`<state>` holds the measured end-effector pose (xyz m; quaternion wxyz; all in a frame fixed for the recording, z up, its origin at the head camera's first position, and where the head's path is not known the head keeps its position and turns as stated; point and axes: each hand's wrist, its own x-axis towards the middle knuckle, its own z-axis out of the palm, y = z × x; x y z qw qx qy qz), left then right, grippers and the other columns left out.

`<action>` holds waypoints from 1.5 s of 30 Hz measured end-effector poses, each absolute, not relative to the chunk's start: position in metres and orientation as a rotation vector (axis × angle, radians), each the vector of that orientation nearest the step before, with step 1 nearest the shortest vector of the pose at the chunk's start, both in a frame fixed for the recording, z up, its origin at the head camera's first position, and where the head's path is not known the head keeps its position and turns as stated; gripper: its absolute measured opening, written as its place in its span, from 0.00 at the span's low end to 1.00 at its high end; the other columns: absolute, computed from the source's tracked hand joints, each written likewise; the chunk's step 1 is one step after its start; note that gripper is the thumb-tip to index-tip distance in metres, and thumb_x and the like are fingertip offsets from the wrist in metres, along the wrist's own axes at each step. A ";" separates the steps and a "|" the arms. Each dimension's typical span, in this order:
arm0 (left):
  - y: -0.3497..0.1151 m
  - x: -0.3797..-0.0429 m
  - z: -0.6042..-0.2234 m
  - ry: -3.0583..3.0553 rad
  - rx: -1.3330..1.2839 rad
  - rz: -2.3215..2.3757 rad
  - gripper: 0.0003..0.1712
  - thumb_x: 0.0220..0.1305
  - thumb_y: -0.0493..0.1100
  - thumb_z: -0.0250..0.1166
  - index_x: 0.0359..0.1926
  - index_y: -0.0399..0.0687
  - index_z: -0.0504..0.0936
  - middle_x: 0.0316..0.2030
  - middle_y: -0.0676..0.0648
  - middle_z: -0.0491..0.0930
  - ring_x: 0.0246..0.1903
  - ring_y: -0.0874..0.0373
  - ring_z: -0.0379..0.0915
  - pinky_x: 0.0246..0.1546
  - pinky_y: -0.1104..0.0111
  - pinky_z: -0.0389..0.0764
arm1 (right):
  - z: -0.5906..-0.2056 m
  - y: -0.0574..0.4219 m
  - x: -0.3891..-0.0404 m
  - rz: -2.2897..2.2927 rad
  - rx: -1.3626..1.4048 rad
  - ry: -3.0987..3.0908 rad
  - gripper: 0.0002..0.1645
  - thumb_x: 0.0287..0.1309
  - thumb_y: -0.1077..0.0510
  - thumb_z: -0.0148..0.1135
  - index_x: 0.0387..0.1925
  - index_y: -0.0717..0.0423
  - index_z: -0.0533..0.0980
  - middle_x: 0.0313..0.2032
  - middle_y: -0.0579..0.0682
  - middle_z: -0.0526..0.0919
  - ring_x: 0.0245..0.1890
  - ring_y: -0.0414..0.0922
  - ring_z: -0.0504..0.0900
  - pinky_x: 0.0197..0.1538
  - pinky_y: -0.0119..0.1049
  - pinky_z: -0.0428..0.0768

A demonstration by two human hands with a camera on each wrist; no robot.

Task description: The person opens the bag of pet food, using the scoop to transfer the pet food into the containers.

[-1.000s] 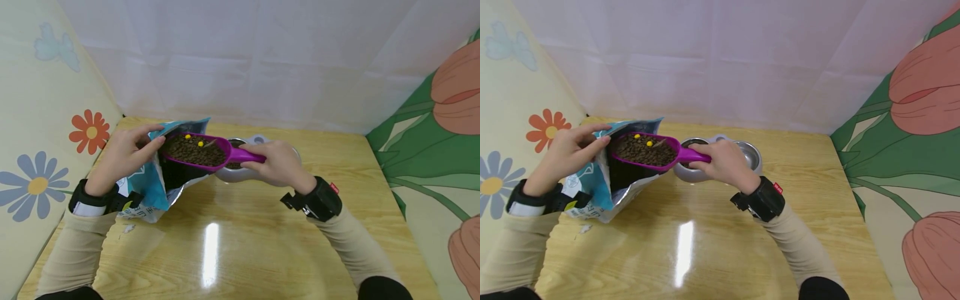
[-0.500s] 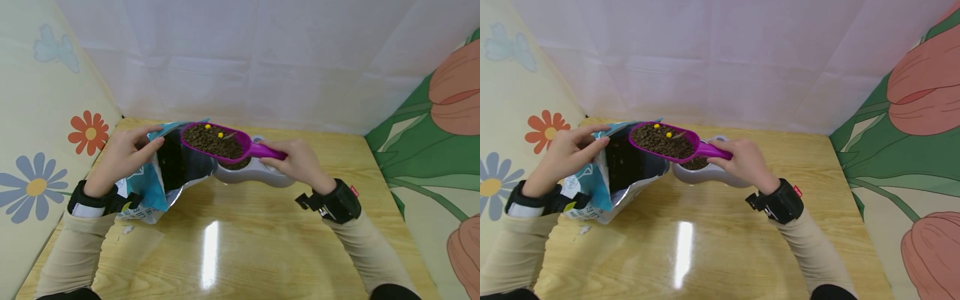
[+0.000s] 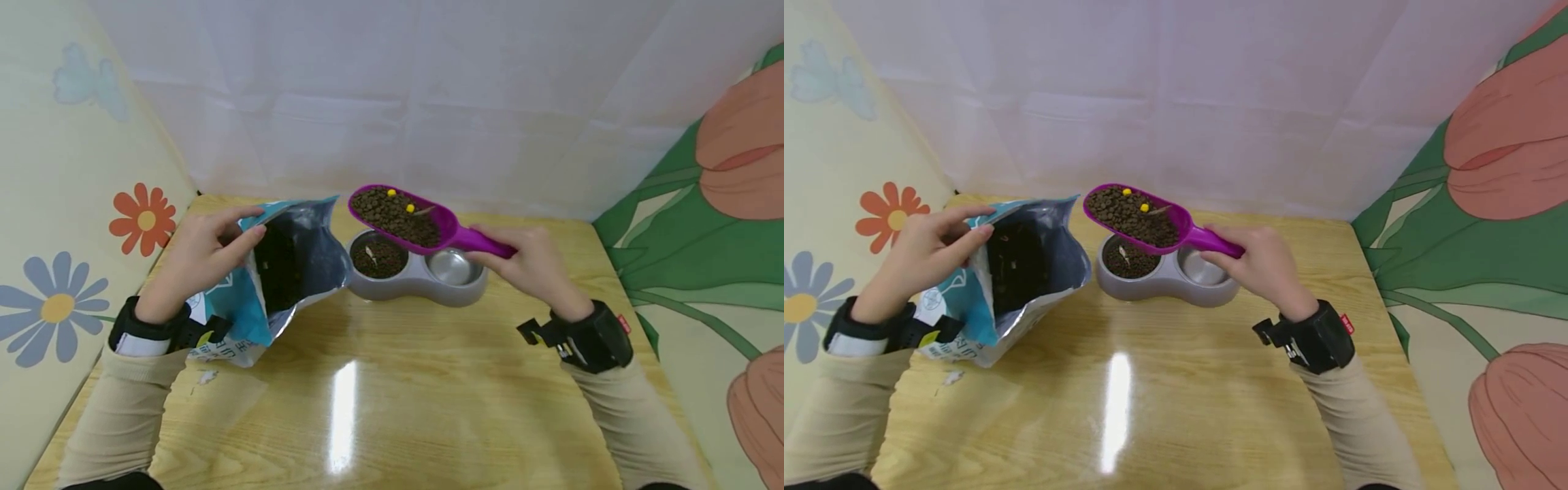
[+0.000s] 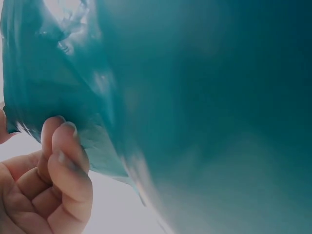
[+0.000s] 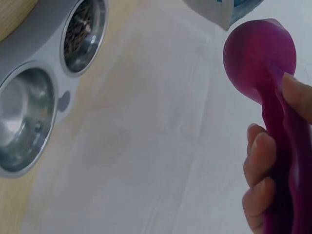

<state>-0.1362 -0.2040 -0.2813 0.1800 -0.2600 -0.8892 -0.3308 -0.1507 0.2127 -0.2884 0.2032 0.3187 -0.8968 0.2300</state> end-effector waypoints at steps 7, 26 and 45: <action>-0.207 -0.137 -0.282 -2.509 -0.734 -0.939 0.16 0.61 0.38 0.60 0.49 0.34 0.77 0.11 0.54 0.69 0.11 0.66 0.63 0.11 0.72 0.61 | -0.293 0.236 -0.147 0.576 0.786 -2.520 0.23 0.39 0.60 0.73 0.43 0.62 0.80 0.27 0.57 0.83 0.12 0.36 0.62 0.18 0.30 0.59; -0.209 -0.135 -0.285 -2.512 -0.725 -0.965 0.17 0.60 0.36 0.60 0.49 0.34 0.76 0.12 0.54 0.69 0.11 0.66 0.63 0.11 0.73 0.62 | -0.313 0.281 -0.132 0.538 0.599 -2.564 0.23 0.43 0.57 0.71 0.44 0.63 0.80 0.27 0.59 0.82 0.13 0.38 0.64 0.20 0.28 0.59; -0.205 -0.135 -0.282 -2.535 -0.731 -0.955 0.18 0.60 0.37 0.60 0.50 0.34 0.76 0.13 0.54 0.70 0.12 0.66 0.64 0.11 0.73 0.63 | -0.356 0.298 -0.133 0.423 0.452 -2.724 0.22 0.44 0.57 0.70 0.43 0.63 0.80 0.19 0.54 0.78 0.11 0.38 0.59 0.16 0.32 0.56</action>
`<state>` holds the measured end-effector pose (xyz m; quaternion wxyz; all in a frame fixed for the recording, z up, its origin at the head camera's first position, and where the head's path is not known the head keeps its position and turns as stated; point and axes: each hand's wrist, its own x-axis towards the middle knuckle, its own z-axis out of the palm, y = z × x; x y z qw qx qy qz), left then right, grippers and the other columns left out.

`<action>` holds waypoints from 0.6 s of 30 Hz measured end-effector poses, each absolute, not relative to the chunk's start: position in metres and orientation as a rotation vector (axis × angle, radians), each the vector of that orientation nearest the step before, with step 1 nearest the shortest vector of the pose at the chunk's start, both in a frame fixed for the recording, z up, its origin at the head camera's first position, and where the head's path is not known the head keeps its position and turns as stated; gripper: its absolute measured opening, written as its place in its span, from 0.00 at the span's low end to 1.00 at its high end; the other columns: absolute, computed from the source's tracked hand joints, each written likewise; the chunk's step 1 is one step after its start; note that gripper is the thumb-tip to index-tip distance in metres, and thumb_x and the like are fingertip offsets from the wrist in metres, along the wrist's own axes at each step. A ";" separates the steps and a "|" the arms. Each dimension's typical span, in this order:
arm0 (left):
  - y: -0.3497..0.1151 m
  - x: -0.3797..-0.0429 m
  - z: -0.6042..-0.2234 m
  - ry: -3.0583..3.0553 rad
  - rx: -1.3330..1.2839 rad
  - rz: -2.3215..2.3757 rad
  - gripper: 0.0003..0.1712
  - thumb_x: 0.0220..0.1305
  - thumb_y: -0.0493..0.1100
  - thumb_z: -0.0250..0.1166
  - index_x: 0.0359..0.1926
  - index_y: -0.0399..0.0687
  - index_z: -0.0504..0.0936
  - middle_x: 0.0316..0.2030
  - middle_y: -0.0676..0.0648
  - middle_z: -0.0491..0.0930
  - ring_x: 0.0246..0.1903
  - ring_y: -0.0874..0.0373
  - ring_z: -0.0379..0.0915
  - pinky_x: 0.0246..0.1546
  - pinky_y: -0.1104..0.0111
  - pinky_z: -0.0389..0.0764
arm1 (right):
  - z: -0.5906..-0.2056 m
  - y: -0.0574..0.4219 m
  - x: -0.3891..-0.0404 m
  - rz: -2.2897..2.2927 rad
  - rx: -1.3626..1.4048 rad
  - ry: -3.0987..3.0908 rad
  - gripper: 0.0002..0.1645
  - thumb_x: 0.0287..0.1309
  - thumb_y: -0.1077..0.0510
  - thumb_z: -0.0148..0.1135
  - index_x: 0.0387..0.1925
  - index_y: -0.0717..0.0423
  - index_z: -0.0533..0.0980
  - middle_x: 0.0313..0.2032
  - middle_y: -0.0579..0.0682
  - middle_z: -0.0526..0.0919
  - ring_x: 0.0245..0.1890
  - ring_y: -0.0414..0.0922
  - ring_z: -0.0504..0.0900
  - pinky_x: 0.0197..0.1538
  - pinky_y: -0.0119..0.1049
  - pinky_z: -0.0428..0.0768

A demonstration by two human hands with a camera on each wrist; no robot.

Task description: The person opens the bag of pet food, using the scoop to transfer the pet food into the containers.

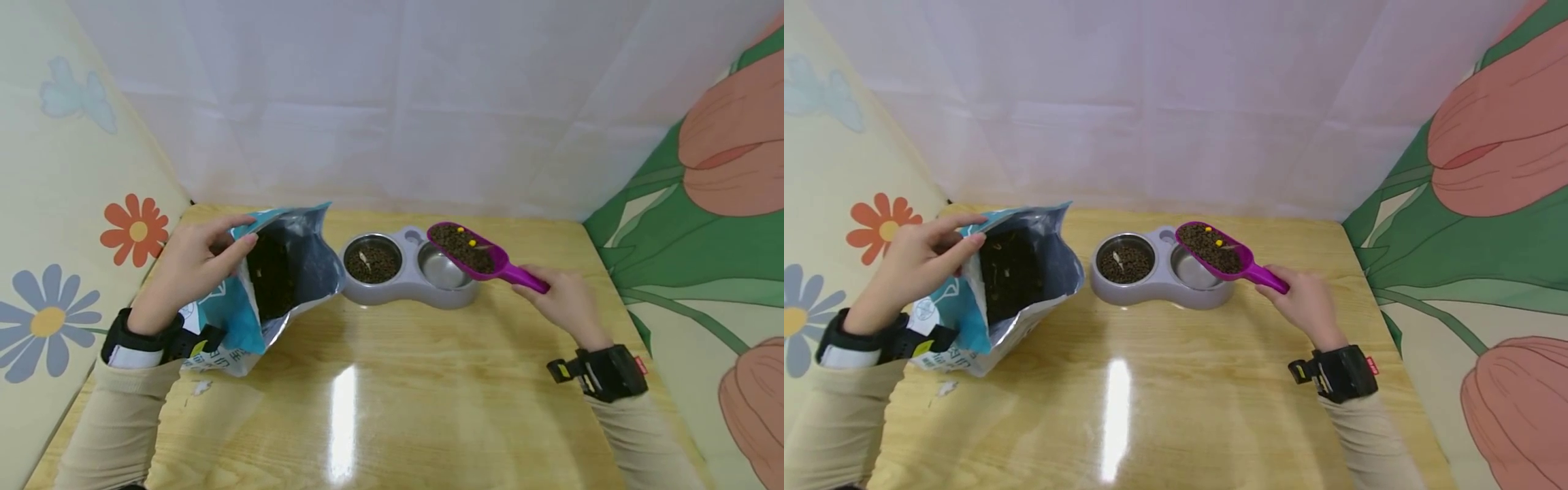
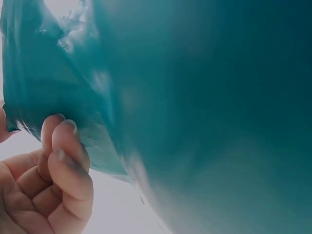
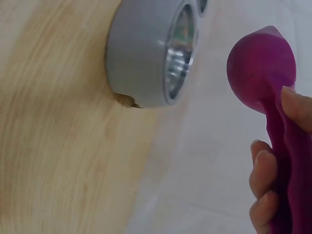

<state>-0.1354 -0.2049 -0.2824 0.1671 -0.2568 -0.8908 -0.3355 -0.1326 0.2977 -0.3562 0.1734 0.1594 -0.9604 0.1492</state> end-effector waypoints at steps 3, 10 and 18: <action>-0.205 -0.135 -0.283 -2.537 -0.725 -0.957 0.18 0.61 0.38 0.60 0.51 0.35 0.76 0.13 0.54 0.69 0.12 0.66 0.64 0.12 0.73 0.63 | -0.364 0.298 -0.137 0.394 0.435 -2.787 0.21 0.45 0.55 0.69 0.43 0.62 0.79 0.15 0.49 0.74 0.11 0.39 0.59 0.17 0.33 0.55; -0.206 -0.135 -0.284 -2.522 -0.724 -0.976 0.18 0.62 0.38 0.59 0.52 0.35 0.75 0.12 0.55 0.69 0.12 0.66 0.64 0.13 0.73 0.64 | -0.368 0.299 -0.149 0.289 0.450 -2.922 0.17 0.48 0.52 0.67 0.40 0.58 0.80 0.12 0.43 0.61 0.12 0.40 0.57 0.18 0.33 0.53; -0.206 -0.136 -0.285 -2.509 -0.730 -0.960 0.18 0.61 0.38 0.59 0.51 0.35 0.76 0.12 0.54 0.69 0.12 0.66 0.64 0.13 0.73 0.64 | -0.353 0.291 -0.166 0.108 0.569 -3.012 0.12 0.50 0.53 0.65 0.35 0.56 0.79 0.15 0.44 0.67 0.15 0.41 0.63 0.17 0.35 0.58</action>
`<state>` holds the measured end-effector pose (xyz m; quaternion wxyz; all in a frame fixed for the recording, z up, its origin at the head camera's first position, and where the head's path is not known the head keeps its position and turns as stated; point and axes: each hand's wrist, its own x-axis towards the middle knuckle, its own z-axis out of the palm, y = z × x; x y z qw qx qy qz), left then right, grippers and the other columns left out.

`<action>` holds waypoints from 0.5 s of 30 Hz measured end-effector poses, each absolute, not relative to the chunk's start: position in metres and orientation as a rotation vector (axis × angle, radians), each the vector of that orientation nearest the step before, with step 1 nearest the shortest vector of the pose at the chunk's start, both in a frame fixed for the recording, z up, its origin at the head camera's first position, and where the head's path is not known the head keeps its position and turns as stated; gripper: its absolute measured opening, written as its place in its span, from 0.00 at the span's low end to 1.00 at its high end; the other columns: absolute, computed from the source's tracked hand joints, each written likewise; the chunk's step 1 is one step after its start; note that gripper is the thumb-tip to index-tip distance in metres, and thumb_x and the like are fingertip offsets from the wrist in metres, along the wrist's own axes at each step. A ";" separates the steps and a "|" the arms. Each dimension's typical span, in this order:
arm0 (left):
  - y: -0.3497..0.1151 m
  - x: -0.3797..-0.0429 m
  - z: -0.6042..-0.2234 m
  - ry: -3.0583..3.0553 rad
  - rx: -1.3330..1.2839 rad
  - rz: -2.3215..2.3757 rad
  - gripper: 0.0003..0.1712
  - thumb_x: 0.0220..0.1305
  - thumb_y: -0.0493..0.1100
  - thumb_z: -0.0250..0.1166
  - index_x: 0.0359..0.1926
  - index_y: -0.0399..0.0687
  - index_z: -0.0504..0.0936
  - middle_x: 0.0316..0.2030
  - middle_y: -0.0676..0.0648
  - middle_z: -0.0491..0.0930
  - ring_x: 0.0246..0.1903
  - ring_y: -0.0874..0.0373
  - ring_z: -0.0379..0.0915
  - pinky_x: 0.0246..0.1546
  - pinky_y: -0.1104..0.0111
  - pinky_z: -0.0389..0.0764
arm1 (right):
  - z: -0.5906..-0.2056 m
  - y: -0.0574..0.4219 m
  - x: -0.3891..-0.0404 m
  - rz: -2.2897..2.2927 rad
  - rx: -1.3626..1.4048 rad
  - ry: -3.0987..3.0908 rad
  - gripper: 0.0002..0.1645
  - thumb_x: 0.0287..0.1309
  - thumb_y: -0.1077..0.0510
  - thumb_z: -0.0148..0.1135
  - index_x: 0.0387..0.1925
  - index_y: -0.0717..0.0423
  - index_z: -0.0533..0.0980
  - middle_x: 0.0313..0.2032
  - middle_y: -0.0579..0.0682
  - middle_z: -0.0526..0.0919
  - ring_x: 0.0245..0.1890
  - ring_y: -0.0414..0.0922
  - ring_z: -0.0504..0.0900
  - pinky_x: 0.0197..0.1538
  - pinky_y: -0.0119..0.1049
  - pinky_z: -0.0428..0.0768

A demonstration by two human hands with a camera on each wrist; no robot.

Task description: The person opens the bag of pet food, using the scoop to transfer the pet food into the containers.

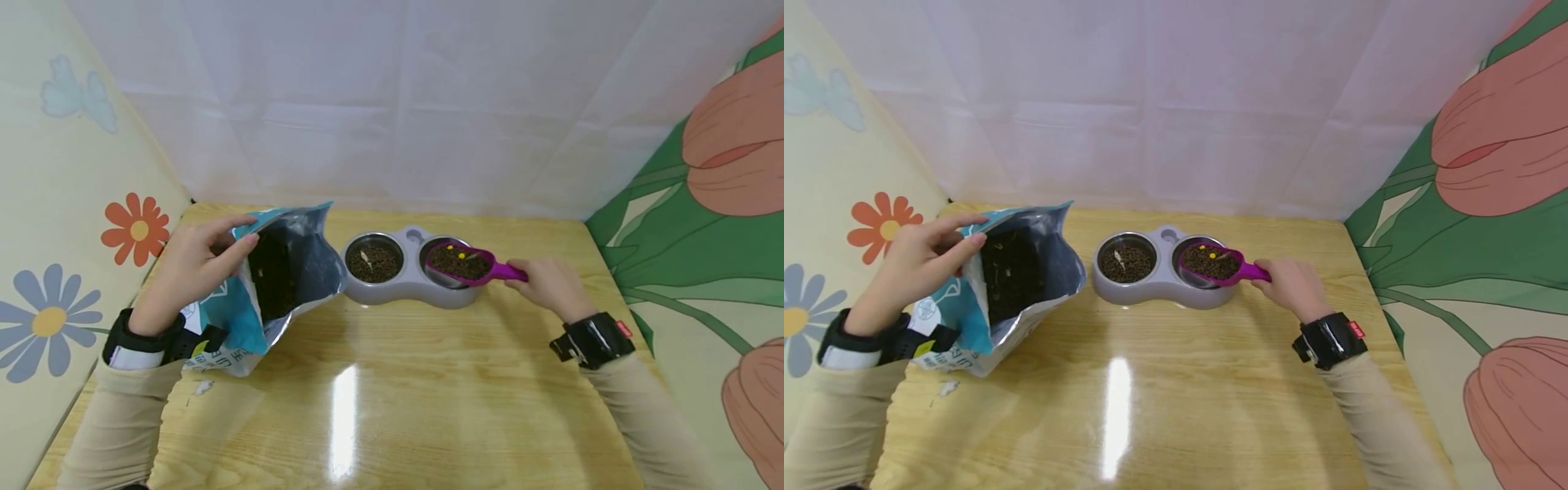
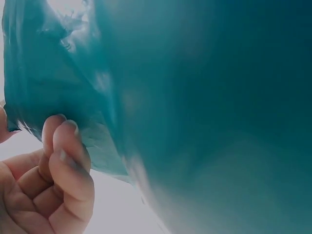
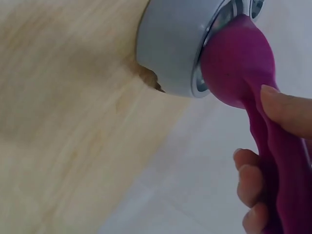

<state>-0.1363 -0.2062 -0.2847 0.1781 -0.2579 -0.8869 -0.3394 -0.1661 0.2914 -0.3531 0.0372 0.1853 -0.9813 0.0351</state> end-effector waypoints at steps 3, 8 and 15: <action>-0.206 -0.136 -0.285 -2.507 -0.731 -0.958 0.17 0.61 0.39 0.59 0.50 0.35 0.76 0.12 0.54 0.69 0.12 0.66 0.64 0.13 0.73 0.64 | -0.346 0.287 -0.172 0.034 0.634 -3.016 0.09 0.49 0.55 0.66 0.31 0.55 0.77 0.16 0.45 0.69 0.16 0.42 0.65 0.17 0.36 0.61; -0.206 -0.137 -0.285 -2.506 -0.731 -0.957 0.17 0.61 0.39 0.59 0.50 0.35 0.76 0.12 0.54 0.69 0.12 0.66 0.63 0.13 0.73 0.63 | -0.336 0.280 -0.180 -0.103 0.718 -3.004 0.08 0.46 0.58 0.68 0.25 0.53 0.74 0.14 0.46 0.67 0.14 0.43 0.64 0.14 0.36 0.60; -0.206 -0.137 -0.285 -2.507 -0.728 -0.954 0.18 0.62 0.39 0.59 0.51 0.34 0.76 0.12 0.55 0.69 0.12 0.67 0.64 0.13 0.73 0.63 | -0.324 0.274 -0.185 -0.272 0.735 -2.991 0.10 0.42 0.60 0.68 0.18 0.51 0.72 0.13 0.46 0.67 0.13 0.43 0.64 0.13 0.36 0.61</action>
